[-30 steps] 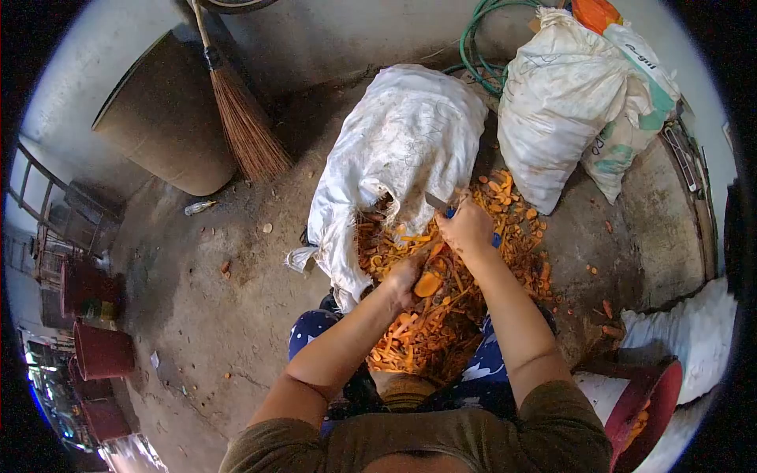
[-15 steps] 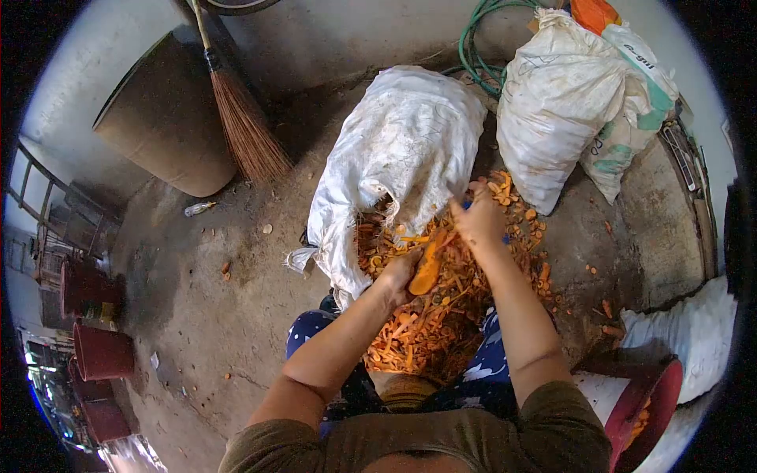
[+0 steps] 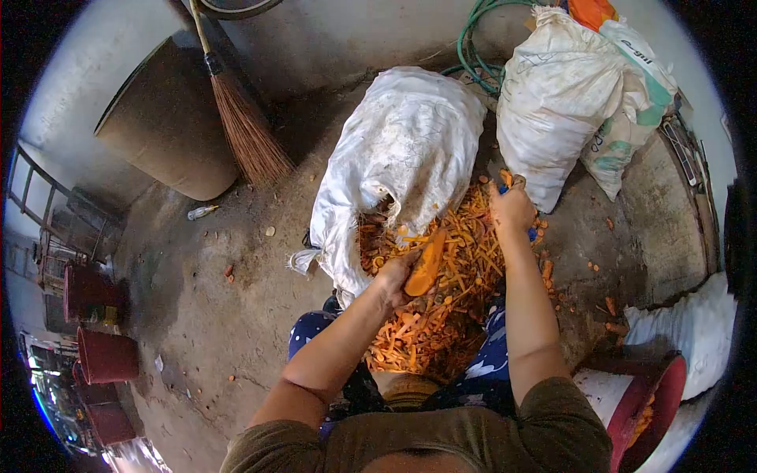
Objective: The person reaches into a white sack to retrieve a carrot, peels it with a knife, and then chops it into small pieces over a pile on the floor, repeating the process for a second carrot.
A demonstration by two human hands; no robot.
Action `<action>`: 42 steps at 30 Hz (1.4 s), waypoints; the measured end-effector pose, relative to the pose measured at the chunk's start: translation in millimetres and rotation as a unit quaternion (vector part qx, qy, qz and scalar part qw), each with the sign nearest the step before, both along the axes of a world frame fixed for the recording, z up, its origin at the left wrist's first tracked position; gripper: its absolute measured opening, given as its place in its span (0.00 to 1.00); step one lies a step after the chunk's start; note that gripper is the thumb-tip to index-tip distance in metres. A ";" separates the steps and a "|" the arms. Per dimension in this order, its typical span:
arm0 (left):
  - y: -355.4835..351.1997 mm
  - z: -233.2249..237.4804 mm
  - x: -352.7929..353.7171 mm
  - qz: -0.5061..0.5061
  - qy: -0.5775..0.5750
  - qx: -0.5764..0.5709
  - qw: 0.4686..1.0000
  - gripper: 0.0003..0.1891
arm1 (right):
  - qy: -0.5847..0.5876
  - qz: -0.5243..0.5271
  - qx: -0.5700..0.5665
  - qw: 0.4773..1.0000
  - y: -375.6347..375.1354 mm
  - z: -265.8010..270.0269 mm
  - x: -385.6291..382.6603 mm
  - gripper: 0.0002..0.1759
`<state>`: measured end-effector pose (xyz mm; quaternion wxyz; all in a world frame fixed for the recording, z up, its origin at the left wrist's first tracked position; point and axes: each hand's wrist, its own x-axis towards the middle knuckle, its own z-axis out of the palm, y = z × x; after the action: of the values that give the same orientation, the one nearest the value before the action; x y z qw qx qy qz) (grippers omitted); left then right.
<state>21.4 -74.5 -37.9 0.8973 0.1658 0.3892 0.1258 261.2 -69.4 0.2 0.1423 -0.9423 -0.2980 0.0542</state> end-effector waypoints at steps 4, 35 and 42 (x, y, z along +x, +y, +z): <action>-0.3 4.4 1.5 0.037 -0.050 -0.047 0.997 0.17 | 0.030 0.097 0.108 0.989 -0.7 -5.7 -20.1 0.31; -9.5 14.0 15.2 0.056 0.011 0.068 0.996 0.17 | 0.038 0.203 0.016 0.978 -5.1 15.7 -73.9 0.30; -11.6 8.4 16.6 0.001 0.061 0.090 0.994 0.17 | 0.003 0.131 0.023 0.991 1.2 -5.5 -39.4 0.34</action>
<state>38.0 -86.1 -29.5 0.8531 0.2528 0.4308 0.1510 221.8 -68.1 -5.3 0.1562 -0.8913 -0.4200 0.0686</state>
